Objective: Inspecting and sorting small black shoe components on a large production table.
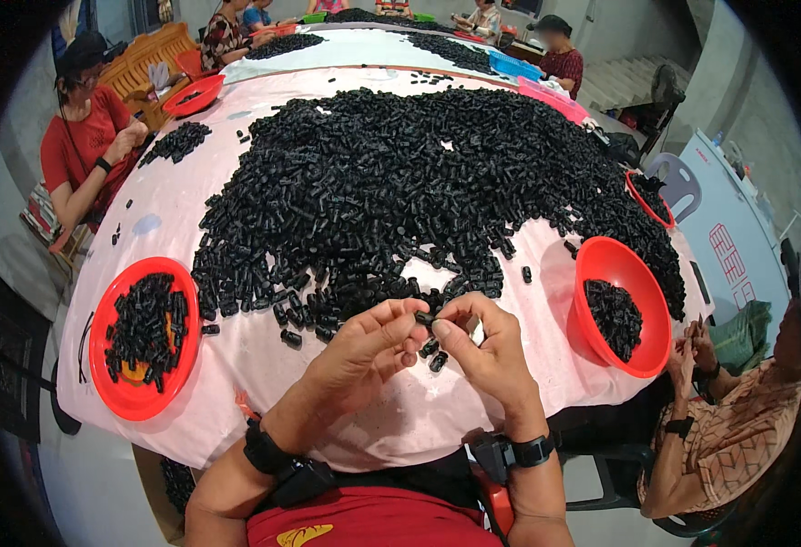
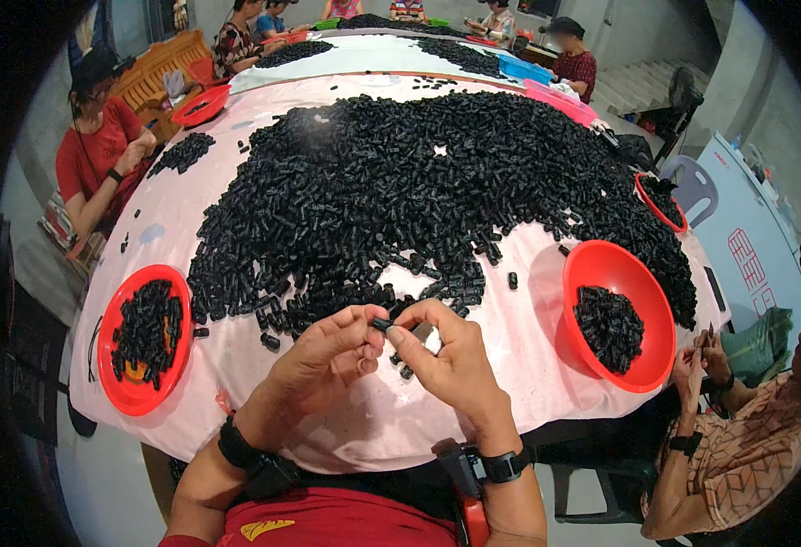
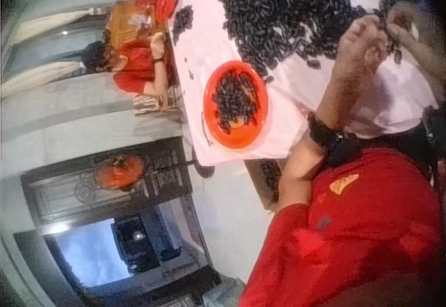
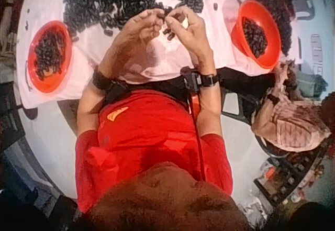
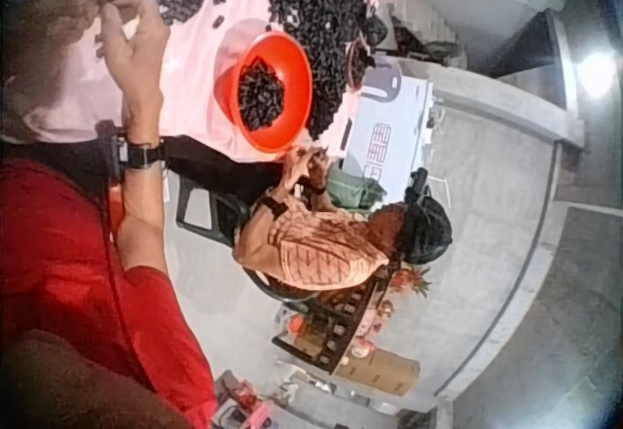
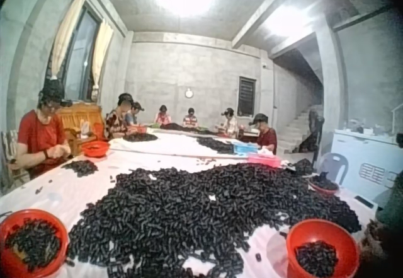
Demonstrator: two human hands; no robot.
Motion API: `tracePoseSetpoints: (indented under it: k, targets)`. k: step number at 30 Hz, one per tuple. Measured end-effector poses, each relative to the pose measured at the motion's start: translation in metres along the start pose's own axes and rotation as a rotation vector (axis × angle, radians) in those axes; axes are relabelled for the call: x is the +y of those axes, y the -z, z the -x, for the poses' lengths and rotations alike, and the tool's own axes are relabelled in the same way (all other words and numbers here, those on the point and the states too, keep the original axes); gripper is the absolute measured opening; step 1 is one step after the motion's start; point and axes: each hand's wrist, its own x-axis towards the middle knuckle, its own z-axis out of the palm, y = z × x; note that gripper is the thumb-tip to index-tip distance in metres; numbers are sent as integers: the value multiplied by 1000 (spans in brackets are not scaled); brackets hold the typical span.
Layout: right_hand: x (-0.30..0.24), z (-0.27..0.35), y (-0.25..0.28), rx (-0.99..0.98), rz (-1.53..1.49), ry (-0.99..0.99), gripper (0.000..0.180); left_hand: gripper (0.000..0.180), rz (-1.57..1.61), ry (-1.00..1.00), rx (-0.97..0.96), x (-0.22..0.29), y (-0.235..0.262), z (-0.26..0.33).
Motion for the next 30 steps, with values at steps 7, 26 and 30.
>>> tracePoseSetpoints:
  k: [7,26,30]
  targets:
    - [-8,1,-2,-25,28,-32,16,25,-71,-110,3,-9,7,-5]
    - [7,1,0,-76,382,23,55,33,-150,-72,-141,-9,9,-1]
    - [3,1,-2,-81,427,35,54,33,-156,-68,-119,-9,8,0]
